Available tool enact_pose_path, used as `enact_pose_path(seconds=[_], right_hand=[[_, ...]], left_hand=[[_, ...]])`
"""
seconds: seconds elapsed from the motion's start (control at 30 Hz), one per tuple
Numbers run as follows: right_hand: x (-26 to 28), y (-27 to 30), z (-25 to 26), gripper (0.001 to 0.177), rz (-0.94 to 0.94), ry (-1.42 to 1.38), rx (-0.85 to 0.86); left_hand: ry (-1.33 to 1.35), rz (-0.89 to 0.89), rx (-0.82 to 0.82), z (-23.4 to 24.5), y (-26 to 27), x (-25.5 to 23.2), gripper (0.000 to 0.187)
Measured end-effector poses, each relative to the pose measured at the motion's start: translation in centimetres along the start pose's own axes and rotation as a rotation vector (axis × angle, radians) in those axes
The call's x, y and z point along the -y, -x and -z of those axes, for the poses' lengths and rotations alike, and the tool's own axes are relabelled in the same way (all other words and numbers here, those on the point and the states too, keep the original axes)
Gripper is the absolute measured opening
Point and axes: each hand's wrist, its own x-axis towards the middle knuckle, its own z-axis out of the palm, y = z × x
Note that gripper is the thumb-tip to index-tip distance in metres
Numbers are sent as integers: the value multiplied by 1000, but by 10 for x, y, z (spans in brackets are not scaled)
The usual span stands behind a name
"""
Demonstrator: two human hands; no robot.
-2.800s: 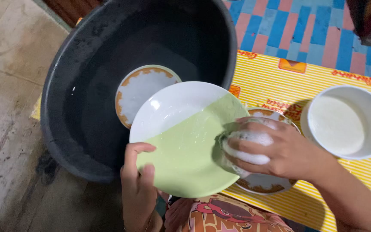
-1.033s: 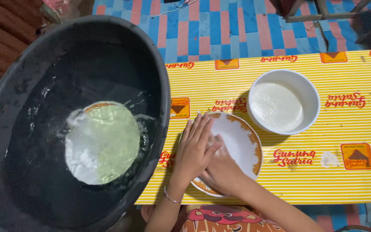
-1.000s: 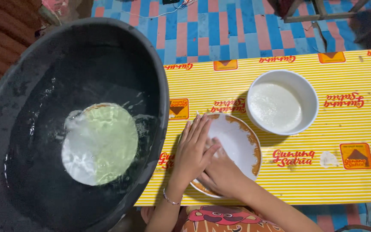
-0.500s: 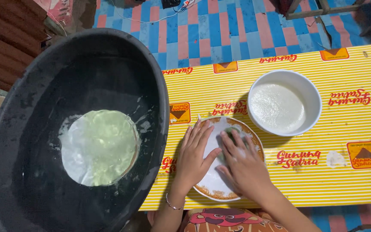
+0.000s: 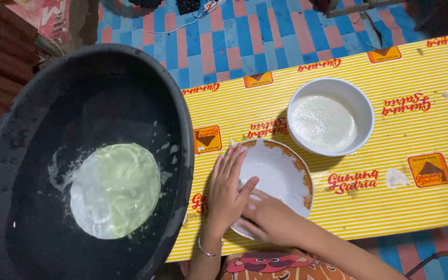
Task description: Washing various ceramic plates and a bowl with a sponge and soapy water in a basin.
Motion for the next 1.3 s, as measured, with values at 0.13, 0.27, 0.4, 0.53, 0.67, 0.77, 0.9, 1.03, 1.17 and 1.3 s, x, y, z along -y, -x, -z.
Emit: enact_pose_path(seconds=[0.13, 0.27, 0.4, 0.53, 0.67, 0.77, 0.9, 1.03, 1.17, 1.3], right_hand=[[3, 18, 13, 34, 126, -69, -60], [2, 18, 35, 32, -183, 110, -118], [-16, 4, 43, 57, -267, 564, -486], [-22, -18, 34, 71, -195, 513, -456], [-27, -17, 29, 70, 4, 272, -253], [-29, -2, 38, 61, -11, 209, -203], [-34, 22, 59, 42, -94, -130, -688], [-72, 40, 55, 34, -122, -490, -924], [-77, 43, 52, 34, -219, -1072, -1143], [-79, 47, 42, 35, -194, -1318, -1238]], left_hand=[[4, -13, -6, 3, -2, 0, 62], [40, -12, -14, 5, -2, 1, 57], [87, 9, -38, 4, 0, 4, 51], [137, 36, -73, 3, 1, 3, 47], [129, 158, -233, -5, 12, 5, 46], [91, 276, -292, -5, 27, 7, 47], [-79, 492, -161, 11, 30, -3, 41], [-189, 576, -73, 13, 40, 5, 40], [-32, 610, -54, 17, 41, -4, 32], [260, 619, -51, 24, 33, -16, 24]])
